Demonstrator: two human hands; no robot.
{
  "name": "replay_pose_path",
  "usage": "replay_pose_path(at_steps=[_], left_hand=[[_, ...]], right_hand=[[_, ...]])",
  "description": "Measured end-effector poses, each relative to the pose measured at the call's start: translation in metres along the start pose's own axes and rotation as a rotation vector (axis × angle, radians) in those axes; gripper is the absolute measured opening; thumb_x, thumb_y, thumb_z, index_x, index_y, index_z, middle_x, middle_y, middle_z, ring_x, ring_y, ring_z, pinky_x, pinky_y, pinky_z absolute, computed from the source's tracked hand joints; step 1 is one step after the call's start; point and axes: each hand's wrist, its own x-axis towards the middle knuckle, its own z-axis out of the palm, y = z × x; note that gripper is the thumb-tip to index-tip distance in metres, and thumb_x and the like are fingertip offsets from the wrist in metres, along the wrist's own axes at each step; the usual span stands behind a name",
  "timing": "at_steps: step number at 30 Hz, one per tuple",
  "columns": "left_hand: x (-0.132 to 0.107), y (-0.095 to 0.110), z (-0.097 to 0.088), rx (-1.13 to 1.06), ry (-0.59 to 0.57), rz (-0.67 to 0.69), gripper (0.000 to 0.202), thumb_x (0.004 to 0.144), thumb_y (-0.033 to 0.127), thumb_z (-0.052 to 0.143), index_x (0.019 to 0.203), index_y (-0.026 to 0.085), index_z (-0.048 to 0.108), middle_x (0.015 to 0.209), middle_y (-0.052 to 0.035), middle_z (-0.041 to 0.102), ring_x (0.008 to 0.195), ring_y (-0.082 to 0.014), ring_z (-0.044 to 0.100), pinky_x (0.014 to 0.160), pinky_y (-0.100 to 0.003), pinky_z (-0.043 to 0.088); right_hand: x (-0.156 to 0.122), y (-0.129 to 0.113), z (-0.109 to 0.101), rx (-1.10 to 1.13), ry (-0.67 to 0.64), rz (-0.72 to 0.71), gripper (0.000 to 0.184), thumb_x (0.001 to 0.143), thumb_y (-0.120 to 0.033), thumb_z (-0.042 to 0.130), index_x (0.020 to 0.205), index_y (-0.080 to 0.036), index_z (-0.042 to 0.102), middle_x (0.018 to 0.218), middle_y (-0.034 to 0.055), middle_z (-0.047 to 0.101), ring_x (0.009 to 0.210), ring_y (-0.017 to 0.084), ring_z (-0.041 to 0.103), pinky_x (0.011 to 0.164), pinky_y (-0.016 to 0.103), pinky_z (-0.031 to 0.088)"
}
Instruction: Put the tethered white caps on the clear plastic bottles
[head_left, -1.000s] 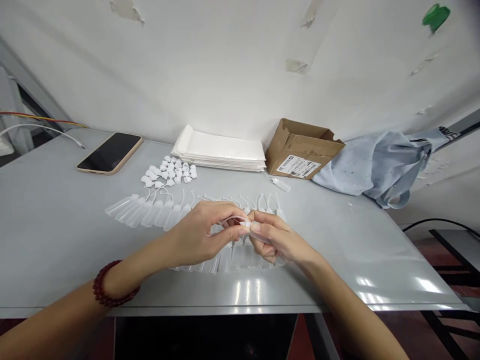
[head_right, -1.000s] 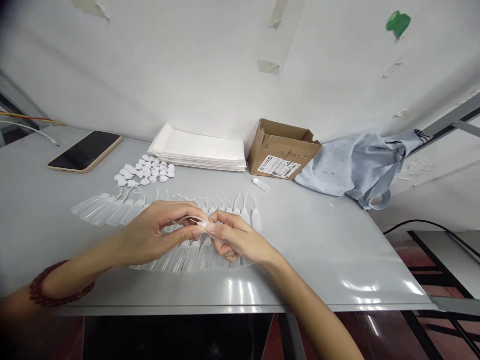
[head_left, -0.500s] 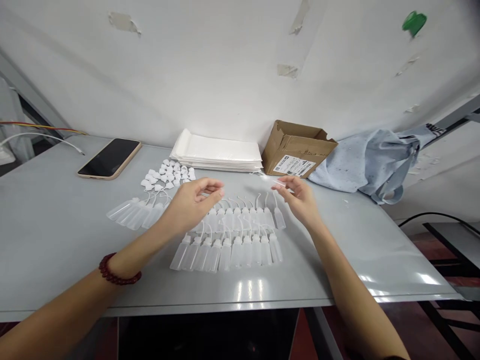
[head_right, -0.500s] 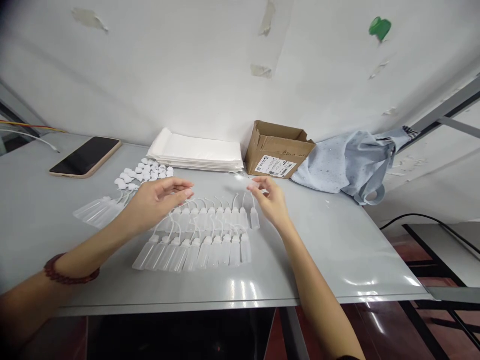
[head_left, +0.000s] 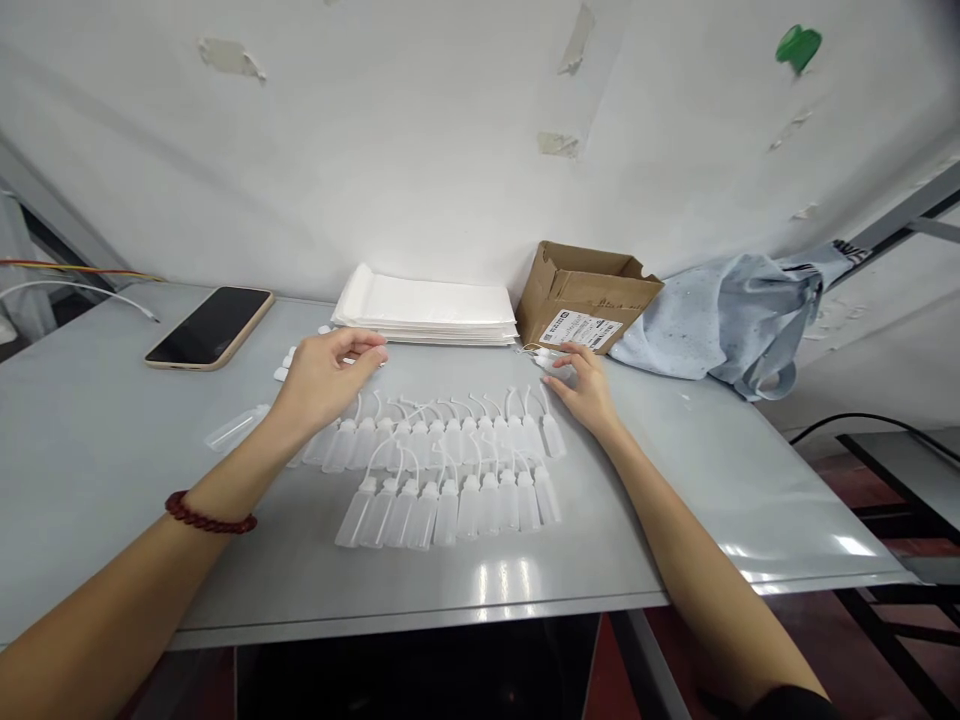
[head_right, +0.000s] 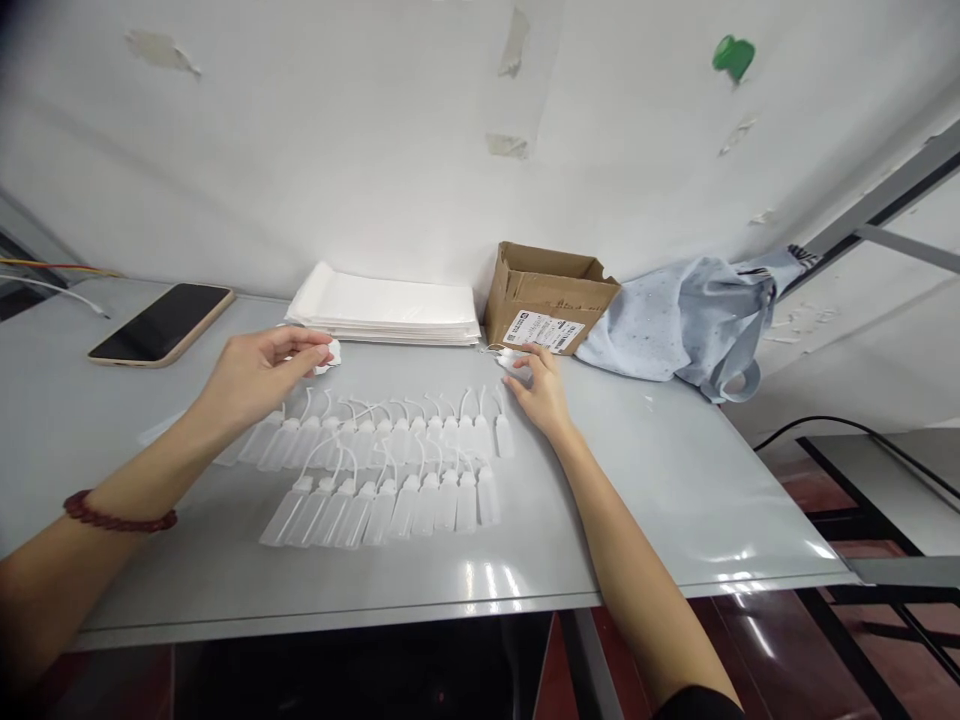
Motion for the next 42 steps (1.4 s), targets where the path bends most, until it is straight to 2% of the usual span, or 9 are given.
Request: replay_pose_path(at_steps=[4,7,14,18,22,26,31,37,42], left_hand=[[0.000,0.002,-0.002,0.092,0.002,-0.004,0.024,0.076,0.039,0.058,0.087,0.021,0.068,0.089,-0.0026,0.072,0.080,-0.0233,0.065,0.075,-0.031,0.049],[0.003,-0.002,-0.004,0.246,0.001,0.060,0.025,0.077,0.038,0.053,0.087,0.021,0.068,0.090,-0.0026,0.072,0.074,-0.0223,0.064,0.074,-0.032,0.049],[0.017,-0.025,-0.007,0.615,-0.073,0.297,0.035,0.079,0.032,0.040,0.090,0.017,0.070,0.098,-0.0120,0.070,0.095,-0.0302,0.061,0.085,-0.041,0.044],[0.021,-0.035,-0.008,0.769,-0.105,0.350,0.040,0.081,0.034,0.040,0.095,0.014,0.071,0.095,-0.0144,0.068,0.096,-0.0320,0.058,0.084,-0.041,0.044],[0.022,-0.038,-0.006,0.903,-0.146,0.364,0.041,0.083,0.033,0.038,0.093,0.013,0.073,0.091,-0.0161,0.067,0.094,-0.0326,0.056,0.084,-0.041,0.044],[0.022,-0.037,-0.004,0.927,-0.165,0.369,0.042,0.083,0.031,0.037,0.091,0.011,0.074,0.092,-0.0169,0.068,0.095,-0.0332,0.054,0.086,-0.041,0.042],[0.020,-0.034,-0.004,0.957,-0.192,0.328,0.043,0.081,0.035,0.040,0.094,0.012,0.074,0.093,-0.0164,0.069,0.099,-0.0360,0.053,0.082,-0.042,0.043],[0.017,-0.027,-0.003,0.923,-0.189,0.271,0.042,0.079,0.039,0.042,0.092,0.014,0.073,0.096,-0.0163,0.069,0.103,-0.0396,0.051,0.076,-0.046,0.043],[0.011,-0.020,-0.002,0.802,-0.159,0.281,0.037,0.079,0.042,0.045,0.089,0.017,0.072,0.099,-0.0152,0.068,0.106,-0.0394,0.049,0.078,-0.047,0.044]], right_hand=[[0.001,0.004,0.002,-0.024,-0.055,-0.022,0.011,0.080,-0.026,0.056,0.088,-0.020,0.060,0.121,0.0126,0.060,0.115,0.029,0.052,0.100,0.047,0.038],[0.001,0.005,0.001,-0.054,-0.055,0.002,0.014,0.081,-0.023,0.052,0.090,-0.019,0.061,0.121,0.0136,0.059,0.115,0.030,0.052,0.099,0.048,0.038],[0.001,-0.017,-0.021,-0.116,-0.076,0.079,0.019,0.080,-0.028,0.055,0.093,-0.017,0.063,0.109,0.0155,0.059,0.109,0.031,0.053,0.096,0.047,0.039],[-0.003,-0.039,-0.040,-0.105,-0.210,0.120,0.015,0.081,-0.030,0.056,0.086,-0.018,0.062,0.093,0.0101,0.065,0.085,0.024,0.060,0.077,0.038,0.047],[-0.006,-0.058,-0.055,-0.072,-0.424,0.200,0.016,0.082,-0.033,0.056,0.076,-0.018,0.061,0.071,0.0041,0.066,0.066,0.019,0.060,0.062,0.030,0.046],[-0.006,-0.074,-0.064,-0.049,-0.646,0.385,0.023,0.083,-0.040,0.055,0.078,-0.018,0.059,0.071,0.0039,0.065,0.059,0.016,0.058,0.053,0.027,0.042],[-0.005,-0.083,-0.069,-0.095,-0.810,0.425,0.031,0.081,-0.046,0.058,0.081,-0.016,0.060,0.075,0.0038,0.067,0.049,0.012,0.056,0.054,0.027,0.043],[-0.006,-0.086,-0.065,-0.106,-0.853,0.445,0.028,0.081,-0.043,0.059,0.077,-0.015,0.060,0.072,0.0048,0.069,0.048,0.013,0.058,0.054,0.027,0.043],[-0.009,-0.086,-0.060,-0.055,-0.820,0.429,0.019,0.078,-0.034,0.060,0.070,-0.017,0.059,0.064,0.0030,0.068,0.044,0.015,0.061,0.051,0.027,0.043]])
